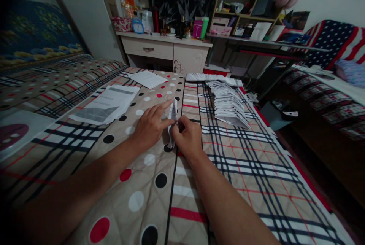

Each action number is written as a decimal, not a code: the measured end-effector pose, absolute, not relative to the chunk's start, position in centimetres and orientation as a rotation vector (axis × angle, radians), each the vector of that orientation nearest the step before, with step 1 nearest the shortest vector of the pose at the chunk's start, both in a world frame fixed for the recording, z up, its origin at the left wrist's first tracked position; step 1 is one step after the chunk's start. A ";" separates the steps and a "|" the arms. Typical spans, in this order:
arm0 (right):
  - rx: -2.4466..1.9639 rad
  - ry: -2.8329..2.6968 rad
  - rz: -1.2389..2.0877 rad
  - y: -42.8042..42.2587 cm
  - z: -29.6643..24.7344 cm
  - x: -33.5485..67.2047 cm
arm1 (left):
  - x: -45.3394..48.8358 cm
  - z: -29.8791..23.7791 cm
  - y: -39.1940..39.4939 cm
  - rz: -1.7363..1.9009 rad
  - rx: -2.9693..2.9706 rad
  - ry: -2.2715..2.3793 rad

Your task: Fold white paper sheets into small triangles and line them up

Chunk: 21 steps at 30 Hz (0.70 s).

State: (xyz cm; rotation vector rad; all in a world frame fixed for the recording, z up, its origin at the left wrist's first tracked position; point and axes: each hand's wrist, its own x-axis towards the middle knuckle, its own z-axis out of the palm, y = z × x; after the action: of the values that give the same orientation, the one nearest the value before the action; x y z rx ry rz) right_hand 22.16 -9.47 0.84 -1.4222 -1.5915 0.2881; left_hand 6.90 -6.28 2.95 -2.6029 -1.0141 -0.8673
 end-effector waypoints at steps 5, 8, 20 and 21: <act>-1.374 -1.517 0.317 -9.4 1.1 22.5 | 6.7 2.9 -6.1 -0.778 -2.698 -1.083; -1.383 -1.304 0.416 -9.1 1.2 23.1 | 6.2 2.6 -5.7 -0.889 -2.775 -1.108; -1.271 -1.165 0.789 -8.8 1.3 23.3 | 6.0 1.5 -4.3 -1.584 -3.006 -1.604; -1.231 -1.155 0.797 -8.8 1.4 23.2 | 6.0 1.5 -4.2 -1.621 -2.999 -1.682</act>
State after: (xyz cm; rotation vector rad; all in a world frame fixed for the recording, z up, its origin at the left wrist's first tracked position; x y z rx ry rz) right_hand 23.22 -8.79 1.37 -1.2313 -1.1549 0.7966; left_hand 5.95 -4.18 1.51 -2.9994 -1.6817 -1.6211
